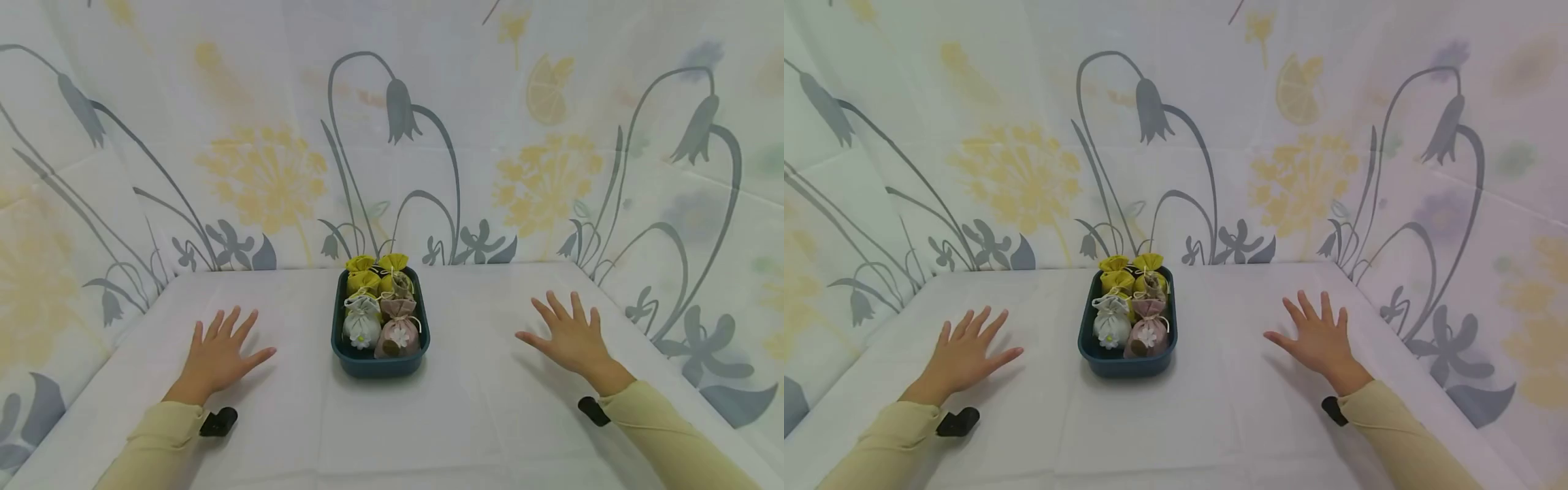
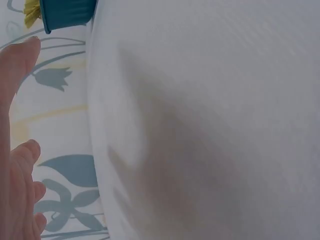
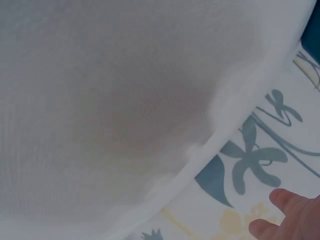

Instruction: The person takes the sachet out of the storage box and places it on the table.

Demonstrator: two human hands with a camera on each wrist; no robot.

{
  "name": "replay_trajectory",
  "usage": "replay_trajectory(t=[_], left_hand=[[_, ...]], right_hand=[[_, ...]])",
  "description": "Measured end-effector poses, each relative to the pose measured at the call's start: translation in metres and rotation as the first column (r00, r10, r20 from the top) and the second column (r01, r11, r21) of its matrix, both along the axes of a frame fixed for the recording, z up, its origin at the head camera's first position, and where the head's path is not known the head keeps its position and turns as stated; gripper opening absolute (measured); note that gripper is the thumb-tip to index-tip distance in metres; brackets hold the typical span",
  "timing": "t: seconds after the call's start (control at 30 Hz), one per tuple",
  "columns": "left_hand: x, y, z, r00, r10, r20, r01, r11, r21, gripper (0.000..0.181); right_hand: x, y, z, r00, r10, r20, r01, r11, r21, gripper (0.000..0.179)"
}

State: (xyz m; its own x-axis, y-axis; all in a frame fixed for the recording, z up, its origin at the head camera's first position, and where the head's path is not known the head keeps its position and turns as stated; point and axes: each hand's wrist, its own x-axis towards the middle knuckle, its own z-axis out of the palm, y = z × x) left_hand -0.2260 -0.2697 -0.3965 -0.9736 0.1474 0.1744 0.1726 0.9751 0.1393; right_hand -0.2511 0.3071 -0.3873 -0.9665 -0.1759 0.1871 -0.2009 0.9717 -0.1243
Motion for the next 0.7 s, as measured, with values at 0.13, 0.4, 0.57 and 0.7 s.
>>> replay_trajectory(t=[0.13,0.4,0.57,0.7], left_hand=[[-0.003,0.006,0.0,1.0,-0.011,0.001,0.011,0.999,0.035,0.088],[-0.007,0.019,0.007,1.0,-0.028,-0.001,0.028,0.995,0.099,0.088],[-0.011,0.027,0.007,0.999,-0.041,-0.024,0.044,0.99,0.137,0.087],[-0.014,0.034,0.009,0.998,-0.045,-0.037,0.051,0.985,0.162,0.085]], right_hand=[[0.001,-0.007,0.001,1.0,0.009,0.016,-0.008,0.999,-0.036,0.087],[0.0,-0.017,0.003,0.999,0.024,0.038,-0.02,0.997,-0.08,0.087],[-0.001,-0.023,0.005,0.999,0.024,0.032,-0.021,0.996,-0.09,0.087],[-0.002,-0.028,0.006,0.999,0.027,0.04,-0.022,0.994,-0.104,0.088]])
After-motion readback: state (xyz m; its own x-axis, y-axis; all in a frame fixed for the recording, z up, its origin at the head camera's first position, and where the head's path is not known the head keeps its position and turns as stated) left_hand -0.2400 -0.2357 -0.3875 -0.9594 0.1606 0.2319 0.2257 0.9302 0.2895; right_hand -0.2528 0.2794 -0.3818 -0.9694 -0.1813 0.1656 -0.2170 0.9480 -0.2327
